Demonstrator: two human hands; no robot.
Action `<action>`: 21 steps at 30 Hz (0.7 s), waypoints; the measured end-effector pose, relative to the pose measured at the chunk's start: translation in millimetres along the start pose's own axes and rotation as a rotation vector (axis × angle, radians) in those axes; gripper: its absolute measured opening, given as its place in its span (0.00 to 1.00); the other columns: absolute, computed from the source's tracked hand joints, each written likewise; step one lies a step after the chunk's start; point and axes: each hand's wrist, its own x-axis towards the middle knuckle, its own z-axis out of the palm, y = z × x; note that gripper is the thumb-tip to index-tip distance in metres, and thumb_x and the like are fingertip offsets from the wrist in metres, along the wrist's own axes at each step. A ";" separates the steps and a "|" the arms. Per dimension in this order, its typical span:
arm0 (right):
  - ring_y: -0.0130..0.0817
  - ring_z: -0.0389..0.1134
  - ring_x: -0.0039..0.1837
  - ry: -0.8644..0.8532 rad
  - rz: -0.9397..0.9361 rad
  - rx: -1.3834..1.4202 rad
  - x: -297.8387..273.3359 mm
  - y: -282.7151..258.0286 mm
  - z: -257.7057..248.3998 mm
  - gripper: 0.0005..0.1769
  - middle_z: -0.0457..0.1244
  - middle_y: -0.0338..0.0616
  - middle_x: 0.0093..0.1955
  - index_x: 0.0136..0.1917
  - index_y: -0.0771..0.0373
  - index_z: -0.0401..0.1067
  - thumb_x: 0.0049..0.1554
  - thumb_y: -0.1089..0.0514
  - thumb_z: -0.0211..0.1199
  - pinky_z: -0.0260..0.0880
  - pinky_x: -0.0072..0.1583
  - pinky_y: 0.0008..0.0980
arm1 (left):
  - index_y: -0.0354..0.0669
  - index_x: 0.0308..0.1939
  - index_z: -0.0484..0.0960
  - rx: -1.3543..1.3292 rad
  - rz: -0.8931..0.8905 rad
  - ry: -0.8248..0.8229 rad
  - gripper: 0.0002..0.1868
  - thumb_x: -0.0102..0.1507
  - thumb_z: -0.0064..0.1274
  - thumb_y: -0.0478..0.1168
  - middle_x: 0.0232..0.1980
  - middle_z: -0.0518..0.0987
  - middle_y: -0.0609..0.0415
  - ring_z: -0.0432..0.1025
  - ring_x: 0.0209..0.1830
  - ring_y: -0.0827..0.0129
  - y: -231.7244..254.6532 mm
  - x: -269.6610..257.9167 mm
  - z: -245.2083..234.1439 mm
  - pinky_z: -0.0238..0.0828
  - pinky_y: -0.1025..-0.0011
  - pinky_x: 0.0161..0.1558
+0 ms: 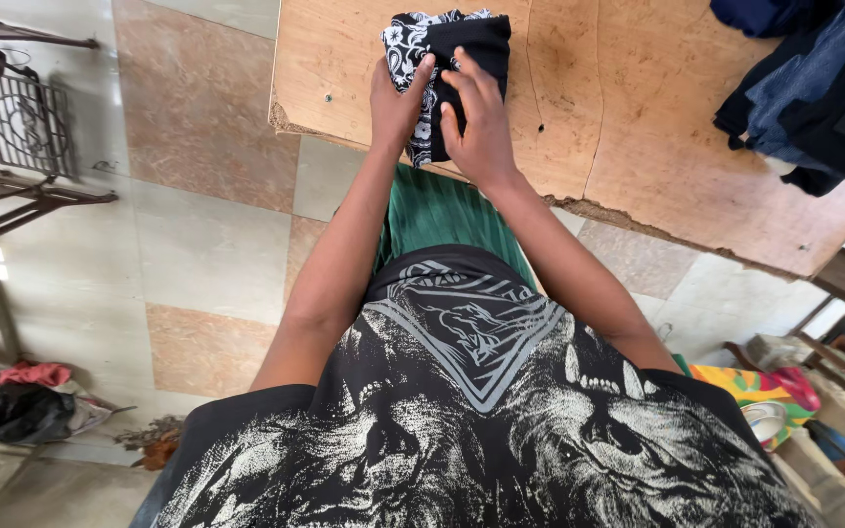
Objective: The person folds clothes on a table and places them into an open suitcase. They handle a blue cloth, a white garment, a black patterned item, and a striped shirt one at a time.
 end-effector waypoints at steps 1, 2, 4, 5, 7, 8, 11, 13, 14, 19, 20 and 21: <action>0.53 0.48 0.87 -0.001 -0.045 -0.077 7.9 3.7 -3.3 0.27 0.47 0.50 0.86 0.77 0.61 0.62 0.67 0.58 0.60 0.52 0.83 0.47 | 0.33 0.49 0.79 0.015 0.002 0.016 0.30 0.63 0.59 0.59 0.49 0.82 0.41 0.78 0.50 0.55 2.0 3.2 2.7 0.73 0.62 0.53; 0.54 0.45 0.87 -0.003 -0.090 -0.154 16.9 8.2 -5.9 0.30 0.45 0.50 0.87 0.79 0.60 0.60 0.67 0.57 0.61 0.48 0.84 0.50 | 0.33 0.49 0.78 0.031 0.003 0.032 0.29 0.64 0.57 0.60 0.48 0.82 0.41 0.78 0.49 0.54 2.3 9.9 6.9 0.73 0.62 0.52; 0.59 0.41 0.84 -0.061 -0.126 -0.392 29.8 21.1 -5.8 0.37 0.42 0.52 0.86 0.82 0.56 0.55 0.67 0.47 0.63 0.41 0.81 0.57 | 0.33 0.49 0.78 0.062 0.022 0.029 0.29 0.66 0.54 0.60 0.46 0.83 0.40 0.78 0.47 0.52 -5.6 15.8 12.5 0.73 0.61 0.51; 0.62 0.39 0.83 -0.087 -0.147 -0.510 38.5 29.8 -3.9 0.40 0.40 0.53 0.85 0.84 0.53 0.52 0.67 0.42 0.64 0.38 0.79 0.60 | 0.33 0.49 0.78 0.075 0.047 0.017 0.29 0.67 0.54 0.60 0.46 0.83 0.39 0.78 0.47 0.50 -9.7 21.9 13.5 0.73 0.60 0.52; 0.60 0.38 0.85 -0.143 -0.112 -0.518 43.9 46.2 3.5 0.43 0.38 0.51 0.87 0.87 0.51 0.46 0.69 0.38 0.62 0.38 0.80 0.59 | 0.34 0.50 0.77 0.188 0.066 -0.015 0.30 0.67 0.53 0.61 0.46 0.83 0.38 0.77 0.48 0.47 -17.1 32.3 15.7 0.73 0.57 0.51; 0.60 0.38 0.85 -0.172 -0.095 -0.520 43.0 53.5 7.8 0.45 0.38 0.51 0.88 0.88 0.50 0.43 0.70 0.37 0.61 0.38 0.80 0.59 | 0.34 0.52 0.76 0.287 0.059 -0.037 0.31 0.67 0.54 0.61 0.46 0.82 0.37 0.77 0.49 0.46 -19.7 37.2 16.5 0.73 0.56 0.51; 0.56 0.44 0.85 -0.157 -0.019 -0.495 40.4 68.2 20.3 0.46 0.39 0.50 0.88 0.88 0.52 0.42 0.70 0.36 0.60 0.44 0.79 0.57 | 0.33 0.56 0.74 0.423 0.141 0.062 0.32 0.66 0.55 0.60 0.51 0.80 0.36 0.74 0.53 0.43 -21.4 42.4 17.2 0.71 0.54 0.54; 0.55 0.47 0.82 -0.138 0.056 -0.497 40.5 71.1 29.0 0.46 0.42 0.52 0.87 0.86 0.54 0.42 0.69 0.34 0.60 0.47 0.77 0.58 | 0.31 0.60 0.71 0.414 0.185 0.138 0.34 0.66 0.56 0.59 0.56 0.77 0.36 0.72 0.58 0.44 -15.8 34.5 10.7 0.69 0.55 0.59; 0.55 0.49 0.81 -0.128 0.092 -0.499 40.6 71.5 31.5 0.46 0.43 0.53 0.86 0.86 0.55 0.43 0.69 0.33 0.60 0.48 0.76 0.58 | 0.30 0.63 0.68 0.388 0.182 0.158 0.37 0.67 0.57 0.59 0.59 0.76 0.36 0.71 0.61 0.44 -11.6 23.8 2.3 0.68 0.56 0.62; 0.55 0.54 0.75 -0.045 0.198 -0.513 46.1 63.8 42.5 0.47 0.49 0.57 0.81 0.83 0.60 0.45 0.66 0.31 0.57 0.53 0.71 0.58 | 0.27 0.77 0.48 0.142 0.070 0.240 0.54 0.65 0.62 0.58 0.68 0.63 0.31 0.65 0.67 0.44 15.4 -46.3 -26.5 0.61 0.56 0.69; 0.55 0.55 0.74 -0.047 0.243 -0.503 46.9 62.6 44.7 0.46 0.49 0.57 0.80 0.83 0.61 0.46 0.66 0.31 0.56 0.54 0.70 0.57 | 0.27 0.77 0.46 0.149 0.004 0.226 0.56 0.63 0.63 0.58 0.68 0.63 0.32 0.65 0.65 0.45 14.6 -54.8 -25.7 0.62 0.56 0.68; 0.55 0.55 0.74 -0.052 0.278 -0.476 47.7 62.8 46.3 0.45 0.50 0.56 0.80 0.83 0.61 0.46 0.67 0.32 0.54 0.55 0.69 0.56 | 0.28 0.77 0.44 0.156 -0.066 0.209 0.58 0.61 0.64 0.58 0.67 0.63 0.32 0.66 0.64 0.46 10.4 -61.0 -22.5 0.62 0.56 0.66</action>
